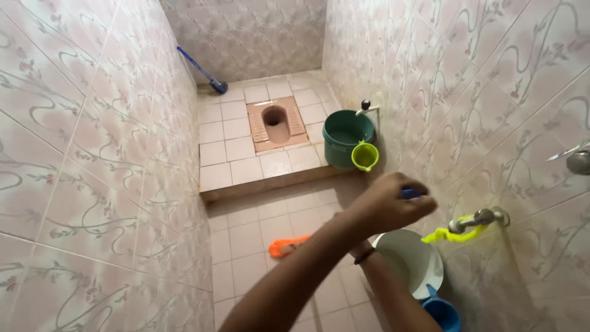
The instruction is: The person uses a squeegee to move water across a tiled bathroom floor into a drain.
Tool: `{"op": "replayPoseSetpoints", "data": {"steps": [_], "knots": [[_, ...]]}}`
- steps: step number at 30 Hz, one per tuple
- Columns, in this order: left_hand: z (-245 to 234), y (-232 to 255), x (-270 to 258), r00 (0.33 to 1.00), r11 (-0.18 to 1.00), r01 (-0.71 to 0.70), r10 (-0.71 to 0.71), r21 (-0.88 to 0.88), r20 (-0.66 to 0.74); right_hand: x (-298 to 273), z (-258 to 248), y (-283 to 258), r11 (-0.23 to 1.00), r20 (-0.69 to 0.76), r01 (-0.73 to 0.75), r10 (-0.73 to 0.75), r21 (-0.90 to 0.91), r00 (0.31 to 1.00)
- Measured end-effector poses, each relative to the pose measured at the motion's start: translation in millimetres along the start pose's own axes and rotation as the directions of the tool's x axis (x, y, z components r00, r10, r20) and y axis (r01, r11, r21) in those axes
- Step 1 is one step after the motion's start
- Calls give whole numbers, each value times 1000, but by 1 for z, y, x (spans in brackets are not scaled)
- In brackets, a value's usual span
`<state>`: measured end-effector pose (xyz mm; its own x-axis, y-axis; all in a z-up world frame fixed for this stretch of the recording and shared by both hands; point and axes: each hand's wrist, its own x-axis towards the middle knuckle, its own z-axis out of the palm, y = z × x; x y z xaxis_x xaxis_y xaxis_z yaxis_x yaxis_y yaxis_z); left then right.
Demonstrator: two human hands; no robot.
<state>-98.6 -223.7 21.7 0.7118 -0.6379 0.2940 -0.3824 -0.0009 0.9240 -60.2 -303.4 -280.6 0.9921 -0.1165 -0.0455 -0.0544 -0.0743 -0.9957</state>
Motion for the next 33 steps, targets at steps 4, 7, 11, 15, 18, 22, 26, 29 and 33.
{"op": "replayPoseSetpoints", "data": {"steps": [4, 7, 11, 15, 18, 22, 26, 29, 33], "knots": [[-27, 2, -33, 997, 990, 29, -18, 139, -80, -14, 46, 5, 997, 118, 74, -76, 23, 990], [-32, -13, -57, 994, 973, 58, -35, 221, -108, -16, 77, 9, 990, 211, 137, -144, 45, 967], [-23, -63, -82, 980, 919, 72, 8, 388, -200, -5, 114, 25, 971, 384, 228, -240, 76, 892], [-18, -120, -110, 969, 824, 190, -70, 534, -237, -5, 146, 13, 941, 485, 323, -329, 99, 810], [-31, -147, -123, 872, 776, 86, 245, 625, -425, -14, 138, -18, 938, 522, -37, -158, 345, 838], [-76, -149, -143, 772, 869, 31, 293, 494, -564, 14, 138, -17, 908, 619, 285, -418, 307, 665], [-112, -132, -161, 713, 892, 53, 281, 449, -642, 49, 156, 14, 980, 723, 163, -194, 113, 663], [-121, -123, -182, 676, 885, 101, 274, 454, -685, 49, 180, 11, 904, 758, 428, -286, 9, 587], [-125, -112, -217, 606, 901, 36, 324, 432, -727, 20, 220, -42, 887, 790, 379, -423, 263, 443]]}}
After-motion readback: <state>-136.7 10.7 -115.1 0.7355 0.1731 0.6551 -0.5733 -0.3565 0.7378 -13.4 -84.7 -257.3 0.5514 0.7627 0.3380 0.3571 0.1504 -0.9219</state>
